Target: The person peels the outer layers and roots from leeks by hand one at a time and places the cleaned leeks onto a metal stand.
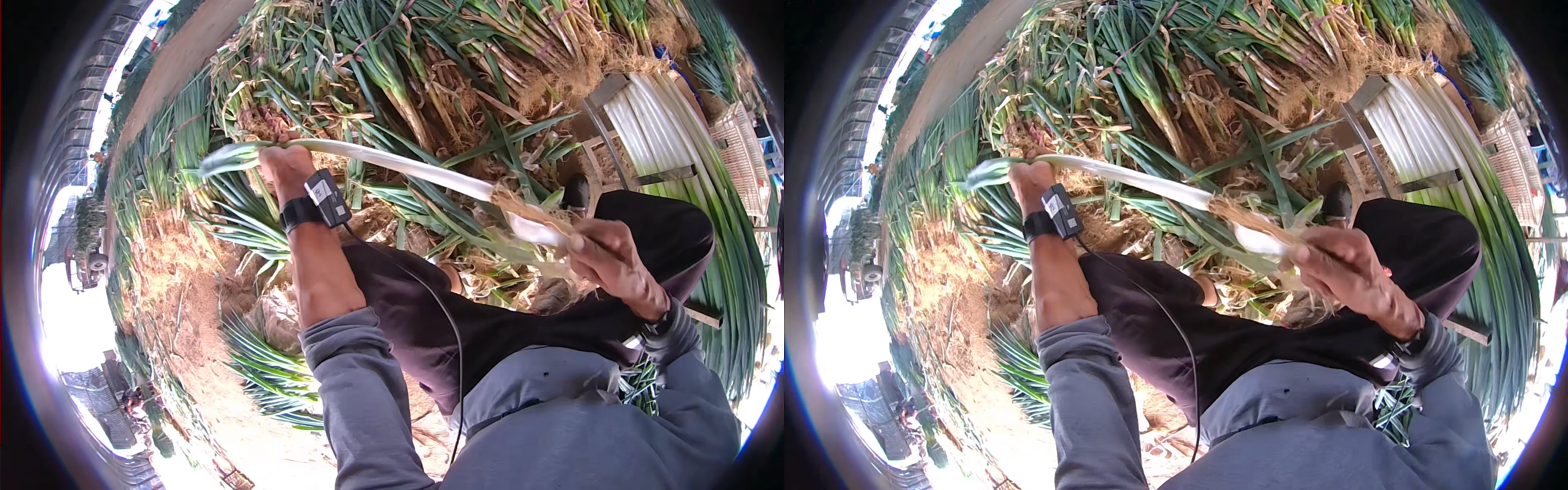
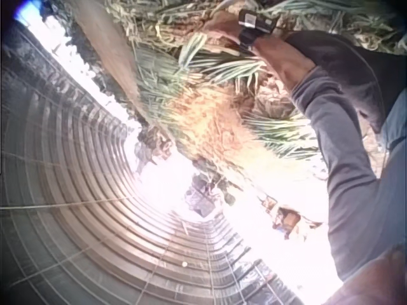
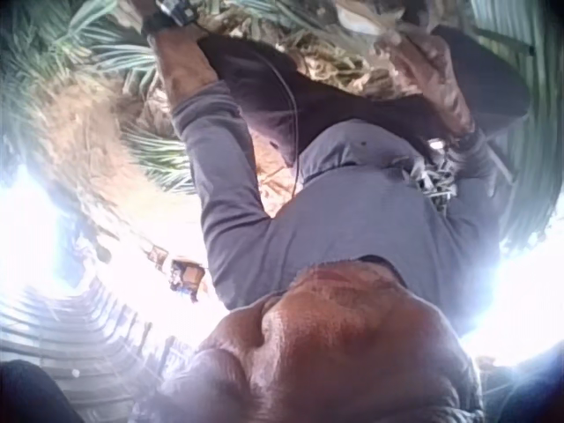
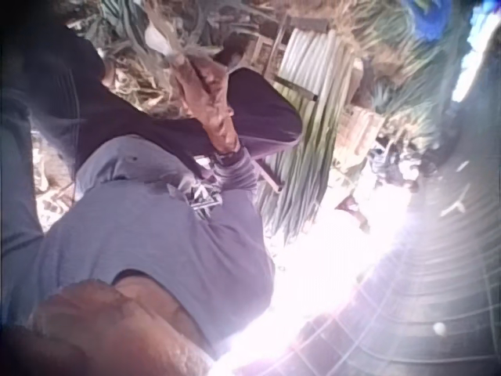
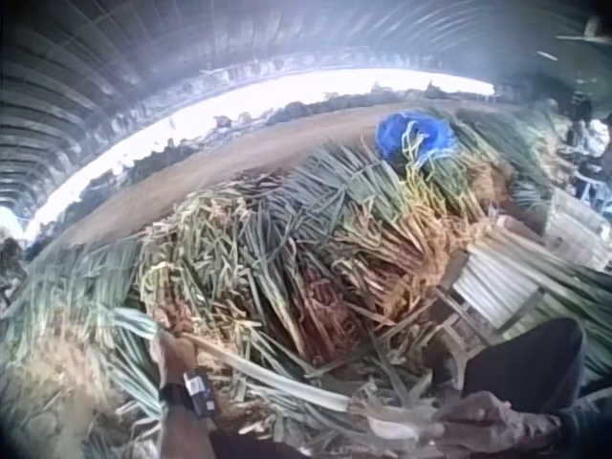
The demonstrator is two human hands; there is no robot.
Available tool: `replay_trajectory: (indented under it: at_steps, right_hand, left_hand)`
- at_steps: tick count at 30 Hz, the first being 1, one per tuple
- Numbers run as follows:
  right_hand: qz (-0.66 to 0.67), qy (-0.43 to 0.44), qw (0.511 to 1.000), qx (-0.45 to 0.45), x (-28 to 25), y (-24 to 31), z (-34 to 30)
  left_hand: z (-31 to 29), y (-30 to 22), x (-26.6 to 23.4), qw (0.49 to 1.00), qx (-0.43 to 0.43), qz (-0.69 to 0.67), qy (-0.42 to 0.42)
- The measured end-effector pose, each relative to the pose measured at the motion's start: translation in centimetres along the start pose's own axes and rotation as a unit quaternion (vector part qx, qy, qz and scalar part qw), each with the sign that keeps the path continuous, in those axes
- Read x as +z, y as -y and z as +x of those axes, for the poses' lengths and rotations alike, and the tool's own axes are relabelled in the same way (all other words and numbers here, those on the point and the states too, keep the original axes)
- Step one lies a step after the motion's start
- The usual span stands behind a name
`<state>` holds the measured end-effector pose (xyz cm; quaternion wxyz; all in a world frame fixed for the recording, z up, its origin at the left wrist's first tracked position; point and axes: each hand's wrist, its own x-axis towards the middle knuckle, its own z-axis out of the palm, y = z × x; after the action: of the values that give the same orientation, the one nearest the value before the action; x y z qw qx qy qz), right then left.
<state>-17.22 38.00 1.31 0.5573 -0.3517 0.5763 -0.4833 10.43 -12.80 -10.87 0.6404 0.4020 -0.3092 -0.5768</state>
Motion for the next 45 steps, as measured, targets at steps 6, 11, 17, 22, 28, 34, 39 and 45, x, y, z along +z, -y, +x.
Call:
replay_trajectory:
  at_steps: [6,11,17,22,28,34,39,45]
  right_hand:
    - [-0.443,-0.238,0.838,-0.212,-5.2,-1.5,-2.5]
    - [-0.561,-0.059,0.823,-0.066,-5.5,-8.2,10.6]
    - [-0.316,0.025,0.915,-0.247,1.6,-7.7,18.0]
    - [0.276,-0.085,0.935,-0.207,3.4,2.8,21.3]
    - [0.472,-0.091,0.83,-0.282,0.1,7.5,21.6]
    - [-0.15,-0.464,0.735,-0.471,-22.6,17.5,4.8]
    - [-0.637,-0.588,0.362,-0.343,-31.8,23.4,-13.4]
    - [-0.765,-0.436,0.472,0.04,-39.9,12.4,-19.5]
  left_hand:
    - [-4.0,-2.2,3.5,0.978,0.03,-0.065,-0.196]
    - [-8.2,-0.2,7.3,0.943,0.164,0.288,0.007]
    - [-11.4,-0.5,11.6,0.958,0.026,-0.149,0.244]
    - [-17.3,0.5,16.7,0.941,-0.096,-0.195,0.26]
    - [-21.4,2.3,19.2,0.846,-0.189,-0.146,0.476]
    - [-23.6,5.9,19.5,0.827,-0.251,0.079,0.498]
    - [-23.5,8.8,19.3,0.837,-0.284,0.172,0.435]
    - [-23.7,15.0,20.4,0.825,-0.245,0.318,0.398]
